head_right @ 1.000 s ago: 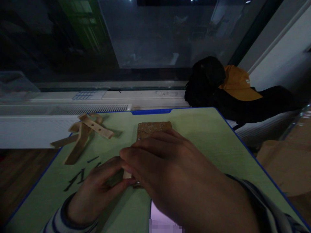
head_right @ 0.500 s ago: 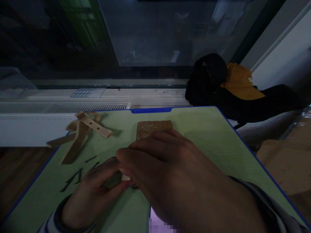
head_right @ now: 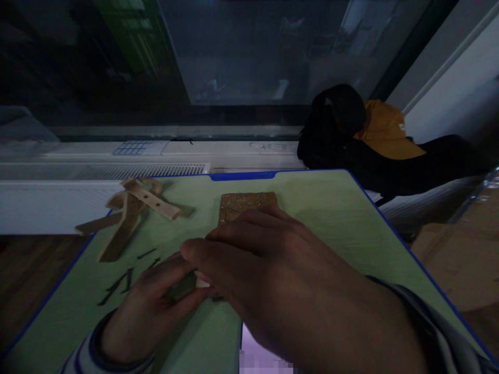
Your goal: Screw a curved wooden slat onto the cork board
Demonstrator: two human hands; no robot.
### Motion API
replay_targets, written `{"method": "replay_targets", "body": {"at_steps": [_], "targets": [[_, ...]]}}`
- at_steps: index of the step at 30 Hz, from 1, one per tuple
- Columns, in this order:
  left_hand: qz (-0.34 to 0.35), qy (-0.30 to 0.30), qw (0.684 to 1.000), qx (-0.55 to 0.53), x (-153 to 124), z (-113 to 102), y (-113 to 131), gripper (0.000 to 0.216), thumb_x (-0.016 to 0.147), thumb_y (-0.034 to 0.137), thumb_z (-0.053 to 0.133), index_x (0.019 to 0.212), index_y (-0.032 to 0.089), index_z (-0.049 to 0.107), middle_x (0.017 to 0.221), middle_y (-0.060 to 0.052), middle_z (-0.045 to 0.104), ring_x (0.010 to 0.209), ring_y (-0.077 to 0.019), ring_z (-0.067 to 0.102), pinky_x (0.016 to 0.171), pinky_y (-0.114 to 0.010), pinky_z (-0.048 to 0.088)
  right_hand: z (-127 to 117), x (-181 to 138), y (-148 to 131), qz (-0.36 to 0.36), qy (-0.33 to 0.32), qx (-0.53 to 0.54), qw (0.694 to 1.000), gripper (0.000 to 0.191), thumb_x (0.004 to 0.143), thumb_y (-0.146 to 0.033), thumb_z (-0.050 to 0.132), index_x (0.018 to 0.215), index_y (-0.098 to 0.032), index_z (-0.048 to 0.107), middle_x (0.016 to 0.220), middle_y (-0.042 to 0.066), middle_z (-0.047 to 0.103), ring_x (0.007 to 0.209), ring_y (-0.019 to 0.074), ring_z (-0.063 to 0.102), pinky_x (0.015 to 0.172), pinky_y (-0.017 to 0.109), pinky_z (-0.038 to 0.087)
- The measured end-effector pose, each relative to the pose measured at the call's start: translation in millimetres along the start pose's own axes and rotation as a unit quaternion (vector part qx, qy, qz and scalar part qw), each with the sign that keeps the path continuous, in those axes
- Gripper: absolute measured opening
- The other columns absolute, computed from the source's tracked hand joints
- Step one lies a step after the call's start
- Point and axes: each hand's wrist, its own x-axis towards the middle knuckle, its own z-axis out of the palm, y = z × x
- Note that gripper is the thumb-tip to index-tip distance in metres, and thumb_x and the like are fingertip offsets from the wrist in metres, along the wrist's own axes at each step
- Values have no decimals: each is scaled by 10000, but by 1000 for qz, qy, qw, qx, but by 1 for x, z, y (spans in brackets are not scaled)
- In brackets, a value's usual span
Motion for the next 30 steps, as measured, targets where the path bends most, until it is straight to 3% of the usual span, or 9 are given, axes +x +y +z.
{"method": "replay_targets", "body": {"at_steps": [10,15,19,26,30], "targets": [[-15,-9,1000,6,0,1,-1,348,752,164,668,1085,215,579,957,-22,684,912,-182,629,805,-326,532,3,2,2,-4,-7,56,998,233,919,-166,454,1145,-197,501,1015,-14,603,912,77,540,800,176,430],[-1,-13,1000,4,-2,1,-3,326,776,212,653,1092,215,573,1035,-37,679,954,-183,626,830,-322,522,-2,4,2,-5,2,3,1000,207,919,-212,452,1102,-174,541,962,18,626,858,121,560,725,236,458],[3,-4,1000,7,-3,1,-3,344,785,215,643,1118,222,558,1052,-45,676,960,-187,629,837,-324,522,-5,5,1,-2,6,-8,1000,206,931,-241,416,1041,-172,576,952,34,644,895,157,571,750,284,465],[2,-2,1000,3,0,1,-1,327,783,181,633,1100,218,565,1037,-49,681,963,-196,628,832,-341,526,1,3,0,4,7,-6,1000,305,920,-231,448,1219,-173,459,1164,18,590,1071,105,507,914,211,403],[-7,-12,1000,1,2,1,0,343,767,174,656,1096,213,568,1035,-41,680,972,-190,622,850,-344,520,0,3,1,-5,-12,-18,1000,313,921,-192,432,1232,-152,435,1168,30,594,1078,107,511,885,204,428]]}}
